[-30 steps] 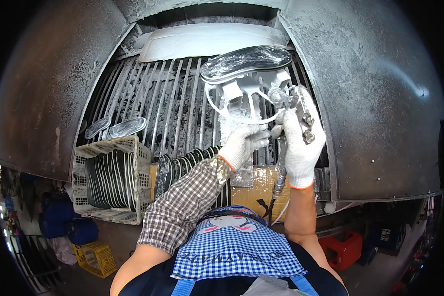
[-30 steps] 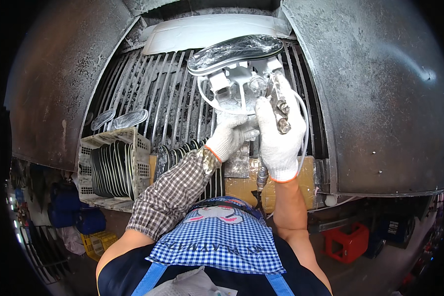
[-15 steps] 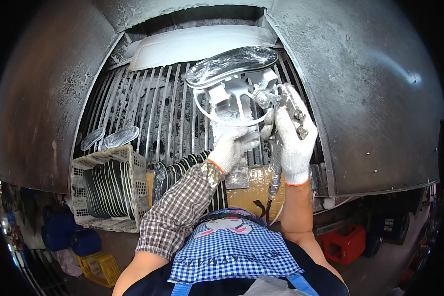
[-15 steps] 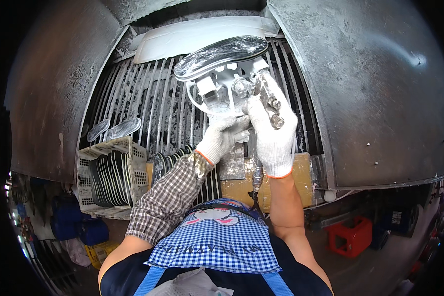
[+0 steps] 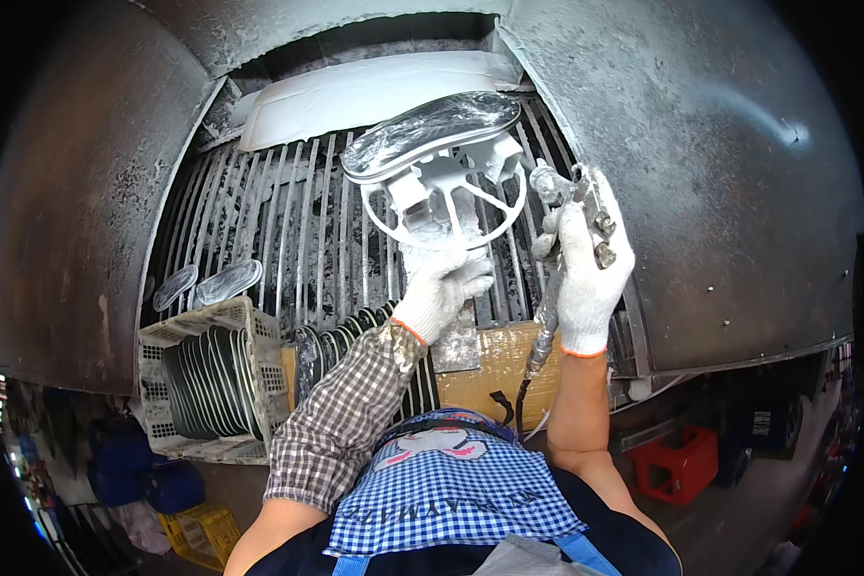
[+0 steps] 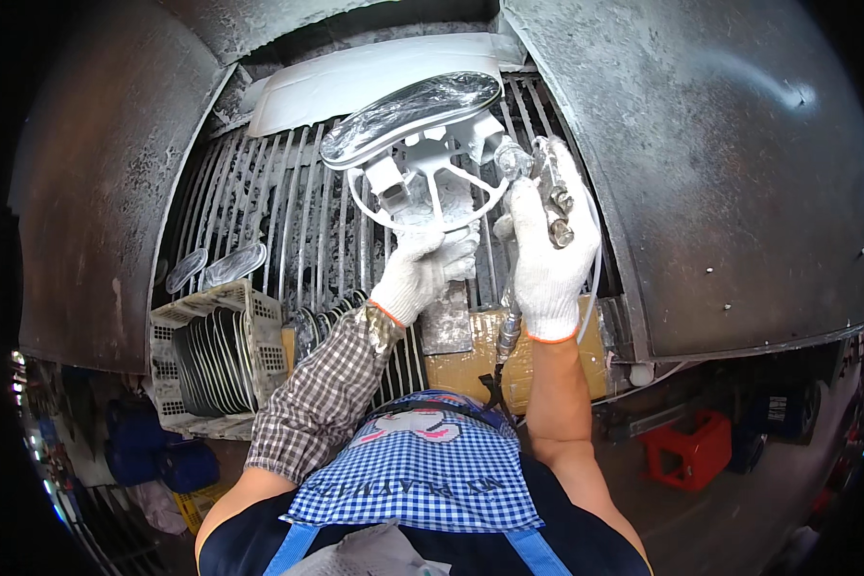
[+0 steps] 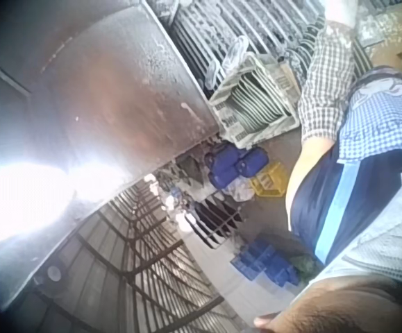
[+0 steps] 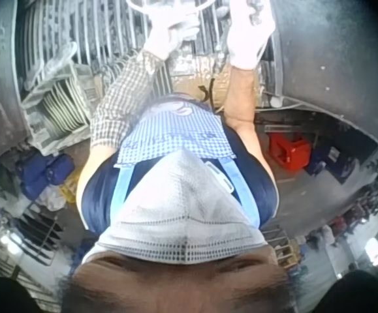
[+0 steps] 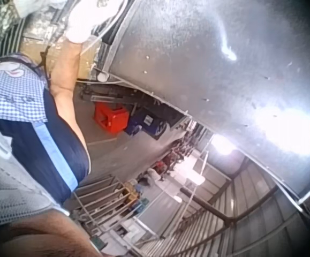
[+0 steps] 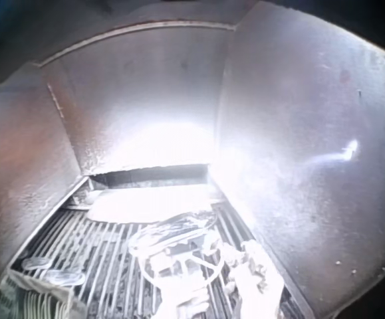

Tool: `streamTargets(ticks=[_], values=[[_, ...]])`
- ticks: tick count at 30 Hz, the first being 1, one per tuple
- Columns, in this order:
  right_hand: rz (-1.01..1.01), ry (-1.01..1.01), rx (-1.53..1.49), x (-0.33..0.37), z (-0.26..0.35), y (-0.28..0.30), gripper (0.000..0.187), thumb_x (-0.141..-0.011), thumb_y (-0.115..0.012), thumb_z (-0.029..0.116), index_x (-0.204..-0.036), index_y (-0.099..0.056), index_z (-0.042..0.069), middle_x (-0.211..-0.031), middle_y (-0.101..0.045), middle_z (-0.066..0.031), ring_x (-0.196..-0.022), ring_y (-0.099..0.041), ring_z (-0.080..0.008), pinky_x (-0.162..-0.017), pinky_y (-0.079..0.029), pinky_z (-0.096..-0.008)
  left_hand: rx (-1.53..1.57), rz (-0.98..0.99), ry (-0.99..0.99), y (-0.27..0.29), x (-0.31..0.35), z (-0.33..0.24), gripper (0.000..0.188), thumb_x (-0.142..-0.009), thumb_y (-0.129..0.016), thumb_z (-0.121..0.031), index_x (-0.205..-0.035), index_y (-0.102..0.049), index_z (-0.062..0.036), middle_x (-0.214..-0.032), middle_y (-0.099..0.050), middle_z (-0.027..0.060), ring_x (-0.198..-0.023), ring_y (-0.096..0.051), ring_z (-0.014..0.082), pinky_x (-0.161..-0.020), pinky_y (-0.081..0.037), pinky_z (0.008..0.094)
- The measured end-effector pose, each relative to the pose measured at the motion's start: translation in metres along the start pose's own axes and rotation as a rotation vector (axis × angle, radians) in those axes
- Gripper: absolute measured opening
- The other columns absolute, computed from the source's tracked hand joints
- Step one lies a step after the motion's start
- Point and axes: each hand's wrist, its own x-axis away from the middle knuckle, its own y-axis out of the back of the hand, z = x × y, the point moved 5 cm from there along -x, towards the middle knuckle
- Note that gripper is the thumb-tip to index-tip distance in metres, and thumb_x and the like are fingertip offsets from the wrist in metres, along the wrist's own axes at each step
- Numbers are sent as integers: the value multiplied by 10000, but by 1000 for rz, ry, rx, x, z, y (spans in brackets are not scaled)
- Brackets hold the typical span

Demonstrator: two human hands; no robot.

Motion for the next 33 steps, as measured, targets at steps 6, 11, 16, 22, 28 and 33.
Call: streamTargets(ticks=[6, 11, 16, 22, 28, 33], values=[[92, -85, -16, 7, -1, -4, 520, -1033, -662, 34, -1518, -520, -87, -1325, -699, -155, -1120, -678, -156, -981, -546, -304, -11, 25, 18, -7, 3, -4, 551, -982, -683, -158, -1462, -515, 54, -1401, -641, 247, -1283, -644, 425, -993, -587, 562], [72, -66, -42, -1, -6, -4, 511, -1042, -657, 42, -1517, -520, -87, -1322, -703, -152, -1138, -674, -154, -996, -538, -302, 13, 1, 14, -12, 8, -9, 510, -956, -726, -148, -1414, -566, 13, -1344, -682, 213, -1196, -694, 356, -929, -612, 503], [57, -100, -119, -7, -1, 2, 507, -1062, -640, 62, -1535, -501, -56, -1031, -708, -71, -818, -635, -69, -690, -544, -233, -2, -10, 7, -15, 15, -16, 509, -970, -722, -173, -1405, -561, 38, -1339, -678, 258, -1194, -702, 354, -966, -610, 514], [-1, -87, -116, -17, 3, 15, 498, -1069, -633, 59, -1536, -498, -47, -996, -698, -61, -783, -626, -76, -653, -540, -229, -14, 11, 0, -13, 21, -27, 517, -988, -701, -172, -1426, -531, 45, -1347, -662, 278, -1232, -682, 374, -1046, -584, 559], [-74, -17, -78, -21, 15, 29, 501, -1075, -612, 38, -1548, -477, -56, -1097, -692, -91, -839, -623, -69, -664, -549, -221, -23, -9, -10, -11, 26, -37, 526, -1029, -643, -179, -1488, -497, 33, -1418, -628, 229, -1275, -651, 391, -1068, -561, 578], [28, -77, -81, -3, 26, 19, 508, -1056, -628, 25, -1538, -493, -62, -1085, -711, -91, -806, -616, -60, -684, -542, -217, -70, -29, -5, 3, 26, -44, 552, -1045, -606, -198, -1515, -472, 59, -1414, -632, 261, -1285, -646, 389, -1104, -540, 564]])
